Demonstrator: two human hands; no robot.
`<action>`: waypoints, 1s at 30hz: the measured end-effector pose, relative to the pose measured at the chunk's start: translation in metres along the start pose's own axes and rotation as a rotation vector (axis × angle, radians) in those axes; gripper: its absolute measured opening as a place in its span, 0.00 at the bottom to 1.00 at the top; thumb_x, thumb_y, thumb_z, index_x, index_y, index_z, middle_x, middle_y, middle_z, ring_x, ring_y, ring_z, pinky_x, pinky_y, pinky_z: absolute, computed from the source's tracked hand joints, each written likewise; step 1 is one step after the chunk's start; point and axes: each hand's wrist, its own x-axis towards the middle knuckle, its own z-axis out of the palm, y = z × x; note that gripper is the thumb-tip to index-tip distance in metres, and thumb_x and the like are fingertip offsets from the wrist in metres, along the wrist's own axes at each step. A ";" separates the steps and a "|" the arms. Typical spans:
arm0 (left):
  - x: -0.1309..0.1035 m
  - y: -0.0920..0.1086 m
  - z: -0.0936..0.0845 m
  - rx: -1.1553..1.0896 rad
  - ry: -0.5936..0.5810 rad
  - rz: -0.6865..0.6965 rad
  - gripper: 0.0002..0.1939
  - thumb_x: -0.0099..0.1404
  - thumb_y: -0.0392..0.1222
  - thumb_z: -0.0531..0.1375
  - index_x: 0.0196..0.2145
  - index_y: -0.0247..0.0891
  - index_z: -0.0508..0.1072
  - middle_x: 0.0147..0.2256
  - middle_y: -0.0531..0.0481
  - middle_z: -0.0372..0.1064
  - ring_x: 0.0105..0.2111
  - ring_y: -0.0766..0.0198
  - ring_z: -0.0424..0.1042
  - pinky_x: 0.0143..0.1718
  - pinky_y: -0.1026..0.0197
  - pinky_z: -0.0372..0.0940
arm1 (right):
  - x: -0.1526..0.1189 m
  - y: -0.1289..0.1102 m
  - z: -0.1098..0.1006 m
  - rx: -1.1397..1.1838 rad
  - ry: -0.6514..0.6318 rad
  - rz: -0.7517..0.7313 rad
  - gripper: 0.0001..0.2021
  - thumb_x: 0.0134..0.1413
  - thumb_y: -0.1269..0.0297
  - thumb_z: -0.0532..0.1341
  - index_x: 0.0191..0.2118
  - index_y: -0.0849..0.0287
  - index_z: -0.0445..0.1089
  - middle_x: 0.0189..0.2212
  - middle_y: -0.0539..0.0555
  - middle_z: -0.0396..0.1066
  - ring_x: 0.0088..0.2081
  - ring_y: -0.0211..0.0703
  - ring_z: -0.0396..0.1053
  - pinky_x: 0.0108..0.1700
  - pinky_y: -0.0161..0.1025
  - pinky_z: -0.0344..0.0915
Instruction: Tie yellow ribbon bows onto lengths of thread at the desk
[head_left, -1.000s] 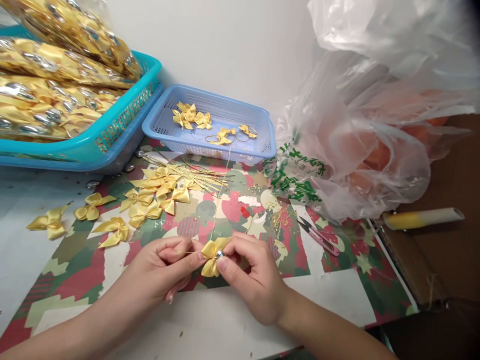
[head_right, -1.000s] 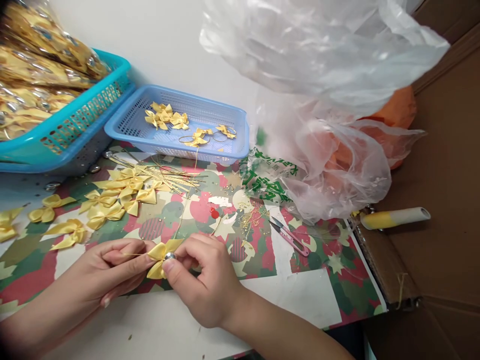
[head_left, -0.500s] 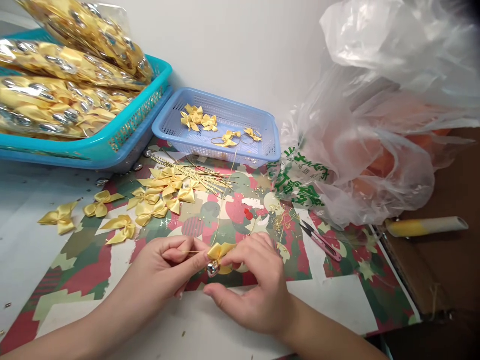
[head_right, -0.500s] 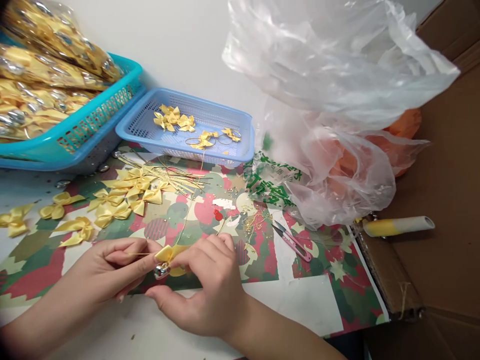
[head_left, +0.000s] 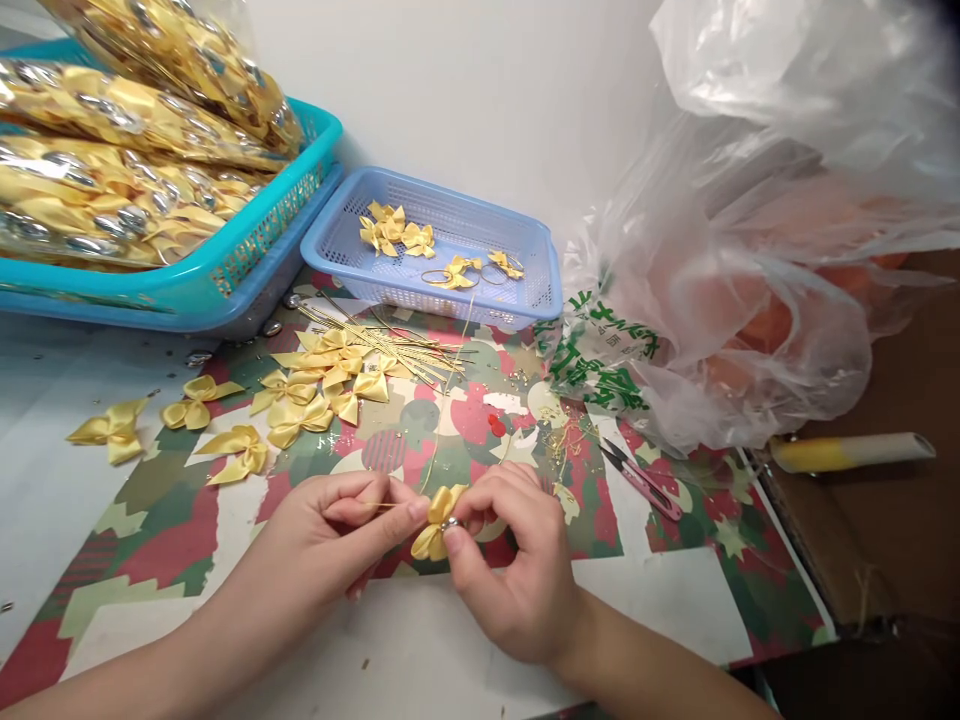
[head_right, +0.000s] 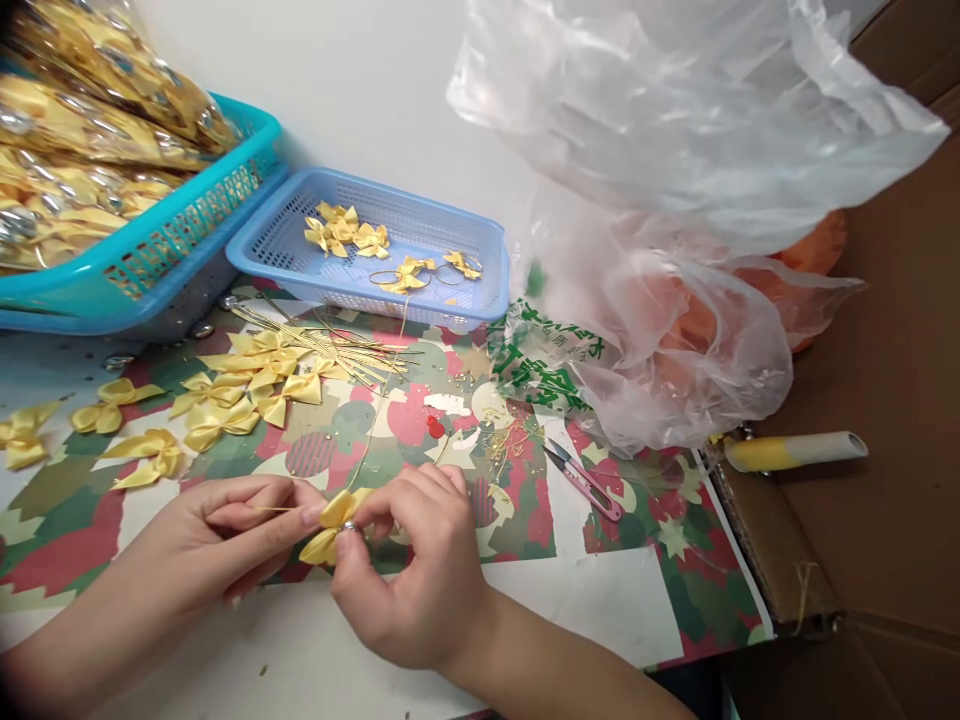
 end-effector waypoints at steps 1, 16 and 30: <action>0.000 -0.001 0.000 0.005 0.003 0.005 0.32 0.59 0.57 0.63 0.18 0.38 0.45 0.15 0.56 0.54 0.17 0.71 0.51 0.17 0.68 0.53 | 0.001 0.000 0.000 0.039 -0.017 0.034 0.06 0.54 0.67 0.57 0.27 0.58 0.62 0.21 0.47 0.62 0.25 0.36 0.60 0.34 0.39 0.56; -0.001 -0.004 -0.005 -0.090 -0.038 -0.015 0.27 0.56 0.54 0.67 0.21 0.37 0.53 0.40 0.46 0.72 0.23 0.70 0.64 0.23 0.65 0.66 | 0.001 0.006 -0.003 0.352 -0.213 0.284 0.10 0.60 0.61 0.55 0.29 0.59 0.64 0.24 0.49 0.62 0.28 0.36 0.60 0.32 0.34 0.59; -0.007 -0.007 -0.006 0.138 -0.090 0.185 0.21 0.65 0.54 0.58 0.24 0.39 0.56 0.24 0.55 0.51 0.24 0.67 0.56 0.23 0.68 0.60 | 0.002 0.003 -0.003 0.308 -0.161 0.206 0.06 0.57 0.64 0.58 0.30 0.59 0.64 0.24 0.48 0.63 0.27 0.35 0.60 0.30 0.33 0.59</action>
